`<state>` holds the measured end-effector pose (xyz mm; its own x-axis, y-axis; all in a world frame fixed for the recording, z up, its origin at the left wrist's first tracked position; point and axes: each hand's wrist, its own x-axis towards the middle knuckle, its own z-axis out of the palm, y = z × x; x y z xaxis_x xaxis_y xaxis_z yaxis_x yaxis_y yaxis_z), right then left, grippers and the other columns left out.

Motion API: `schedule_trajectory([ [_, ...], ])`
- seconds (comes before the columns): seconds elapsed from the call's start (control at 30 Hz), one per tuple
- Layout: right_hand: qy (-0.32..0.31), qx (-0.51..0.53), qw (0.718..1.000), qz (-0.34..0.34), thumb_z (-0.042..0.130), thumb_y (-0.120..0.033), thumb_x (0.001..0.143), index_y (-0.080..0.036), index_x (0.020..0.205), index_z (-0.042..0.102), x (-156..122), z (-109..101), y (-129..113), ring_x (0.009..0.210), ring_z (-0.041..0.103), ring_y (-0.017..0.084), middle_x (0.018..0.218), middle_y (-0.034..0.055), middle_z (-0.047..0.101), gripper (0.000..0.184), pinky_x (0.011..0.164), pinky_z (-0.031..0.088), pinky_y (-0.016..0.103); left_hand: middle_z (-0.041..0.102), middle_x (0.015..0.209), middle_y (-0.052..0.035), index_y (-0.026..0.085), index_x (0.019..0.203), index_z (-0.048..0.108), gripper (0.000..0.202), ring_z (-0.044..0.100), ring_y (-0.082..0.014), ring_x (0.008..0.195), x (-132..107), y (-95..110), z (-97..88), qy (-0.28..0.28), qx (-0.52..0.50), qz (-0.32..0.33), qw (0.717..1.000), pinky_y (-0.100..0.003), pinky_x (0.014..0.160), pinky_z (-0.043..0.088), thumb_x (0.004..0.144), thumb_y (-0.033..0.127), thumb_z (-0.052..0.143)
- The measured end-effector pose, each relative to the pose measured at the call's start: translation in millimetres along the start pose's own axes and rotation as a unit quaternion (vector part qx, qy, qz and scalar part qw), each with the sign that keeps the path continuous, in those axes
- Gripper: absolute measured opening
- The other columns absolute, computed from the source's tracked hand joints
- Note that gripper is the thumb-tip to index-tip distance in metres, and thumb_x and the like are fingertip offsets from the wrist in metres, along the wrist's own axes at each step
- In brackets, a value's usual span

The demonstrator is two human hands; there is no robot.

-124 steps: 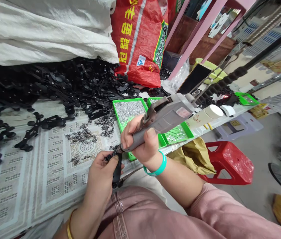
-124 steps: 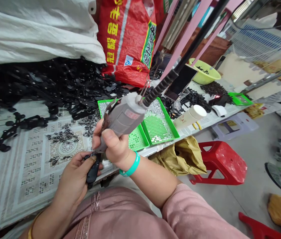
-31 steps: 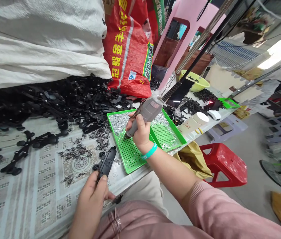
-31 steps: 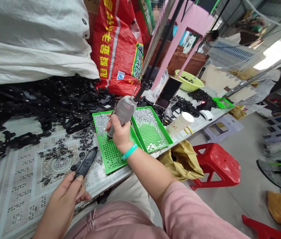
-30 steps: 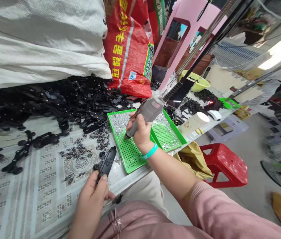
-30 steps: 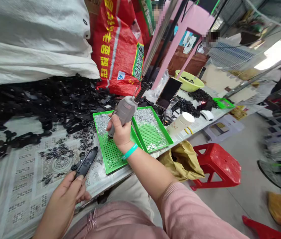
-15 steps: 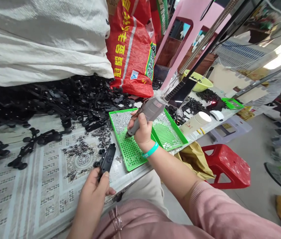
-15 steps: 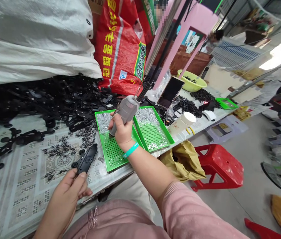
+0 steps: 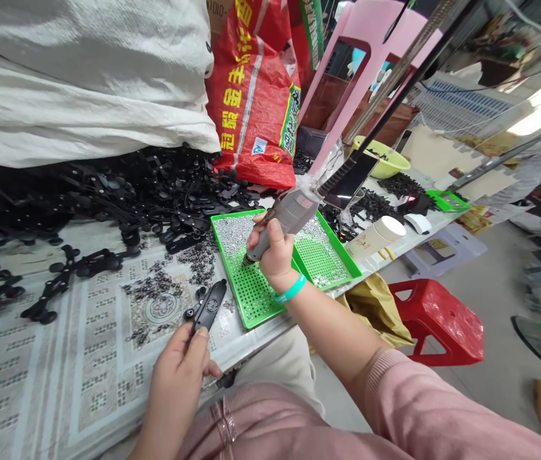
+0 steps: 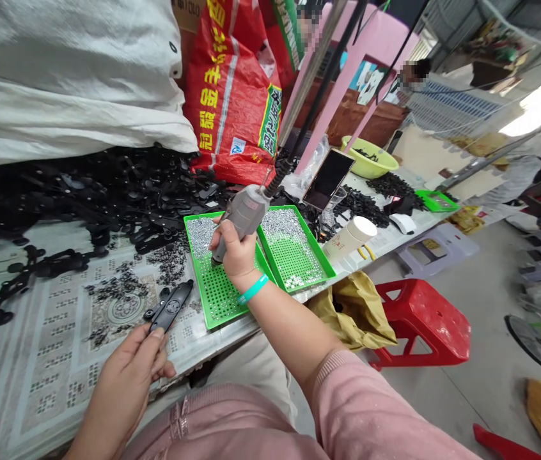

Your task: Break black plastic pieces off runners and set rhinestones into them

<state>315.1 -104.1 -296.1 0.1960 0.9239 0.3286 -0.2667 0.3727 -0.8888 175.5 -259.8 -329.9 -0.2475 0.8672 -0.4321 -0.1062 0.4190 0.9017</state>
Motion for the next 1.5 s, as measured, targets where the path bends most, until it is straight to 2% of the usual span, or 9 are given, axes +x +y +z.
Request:
schedule_trajectory([
  [0.17, 0.027, 0.053, 0.998, -0.008, 0.046, -0.061, 0.078, -0.021, 0.080, 0.054, -10, 10, -29, 0.037, 0.048, 0.009, 0.045, -0.0068, 0.047, 0.040, 0.040, 0.038, 0.023, 0.042, 0.043, 0.0084, 0.020, 0.079, 0.053, 0.028, 0.050, -0.0136, 0.040, -1, 3, 0.5, -0.021, 0.014, -0.028, 0.999, -0.026, 0.046, 0.044, 0.072, 0.046, 0.058],
  [0.27, -0.002, 0.107, 0.994, 0.011, 0.041, -0.060, 0.081, -0.022, 0.079, 0.054, -27, 23, -47, 0.035, 0.046, 0.008, 0.043, -0.0073, 0.044, 0.040, 0.038, 0.036, 0.022, 0.042, 0.040, 0.0087, 0.020, 0.082, 0.054, 0.026, 0.051, -0.0145, 0.040, -1, 5, 1.2, -0.025, 0.034, -0.024, 0.999, -0.026, 0.046, 0.042, 0.074, 0.044, 0.055],
  [0.37, -0.037, 0.157, 0.986, 0.033, 0.044, -0.059, 0.080, -0.022, 0.078, 0.055, -46, 36, -55, 0.033, 0.044, 0.008, 0.042, -0.0074, 0.044, 0.039, 0.035, 0.033, 0.021, 0.044, 0.040, 0.0085, 0.020, 0.082, 0.054, 0.025, 0.051, -0.0144, 0.039, 0, 3, 1.2, -0.037, 0.045, -0.016, 0.998, -0.025, 0.046, 0.041, 0.076, 0.044, 0.053],
  [0.57, -0.066, 0.196, 0.976, 0.064, 0.048, -0.059, 0.078, -0.021, 0.079, 0.057, -61, 48, -49, 0.033, 0.043, 0.008, 0.042, -0.0069, 0.045, 0.039, 0.034, 0.033, 0.020, 0.045, 0.040, 0.0088, 0.021, 0.082, 0.052, 0.025, 0.051, -0.0147, 0.040, 1, 0, 0.1, -0.050, 0.049, -0.007, 0.998, -0.026, 0.047, 0.041, 0.079, 0.045, 0.049],
  [0.73, -0.066, 0.163, 0.981, 0.080, 0.046, -0.061, 0.078, -0.021, 0.079, 0.055, -61, 49, -43, 0.033, 0.042, 0.008, 0.043, -0.0070, 0.042, 0.040, 0.033, 0.033, 0.021, 0.045, 0.040, 0.0087, 0.021, 0.084, 0.053, 0.026, 0.051, -0.0151, 0.039, 1, 0, 0.4, -0.048, 0.043, -0.013, 0.998, -0.026, 0.046, 0.040, 0.078, 0.046, 0.050],
  [0.87, -0.057, 0.122, 0.988, 0.077, 0.045, -0.064, 0.076, -0.022, 0.078, 0.054, -63, 48, -40, 0.033, 0.040, 0.008, 0.044, -0.0065, 0.043, 0.042, 0.033, 0.033, 0.022, 0.045, 0.040, 0.0075, 0.020, 0.083, 0.056, 0.026, 0.051, -0.0156, 0.039, 1, 2, 0.9, -0.039, 0.022, -0.016, 0.999, -0.026, 0.044, 0.039, 0.076, 0.045, 0.054],
  [1.07, -0.091, 0.136, 0.984, 0.065, 0.043, -0.062, 0.079, -0.023, 0.082, 0.054, -65, 48, -42, 0.033, 0.042, 0.009, 0.043, -0.0069, 0.042, 0.041, 0.034, 0.035, 0.022, 0.046, 0.039, 0.0075, 0.020, 0.081, 0.056, 0.025, 0.050, -0.0149, 0.038, 1, 3, 0.9, -0.037, 0.025, -0.015, 0.999, -0.026, 0.044, 0.040, 0.074, 0.043, 0.054],
  [1.37, -0.098, 0.097, 0.987, 0.077, 0.042, -0.068, 0.075, -0.023, 0.081, 0.052, -65, 50, -45, 0.033, 0.041, 0.010, 0.042, -0.0072, 0.041, 0.046, 0.035, 0.037, 0.024, 0.044, 0.040, 0.0083, 0.020, 0.081, 0.054, 0.024, 0.049, -0.0143, 0.037, 3, 3, 1.8, -0.041, 0.023, -0.018, 0.999, -0.026, 0.044, 0.040, 0.076, 0.044, 0.053],
  [1.5, -0.110, 0.110, 0.986, 0.066, 0.044, -0.065, 0.076, -0.023, 0.082, 0.053, -66, 48, -45, 0.033, 0.043, 0.010, 0.043, -0.0067, 0.042, 0.044, 0.035, 0.037, 0.023, 0.045, 0.041, 0.0084, 0.020, 0.081, 0.054, 0.024, 0.050, -0.0145, 0.038, 3, 3, 1.8, -0.041, 0.024, -0.018, 0.999, -0.026, 0.044, 0.040, 0.076, 0.044, 0.054],
])
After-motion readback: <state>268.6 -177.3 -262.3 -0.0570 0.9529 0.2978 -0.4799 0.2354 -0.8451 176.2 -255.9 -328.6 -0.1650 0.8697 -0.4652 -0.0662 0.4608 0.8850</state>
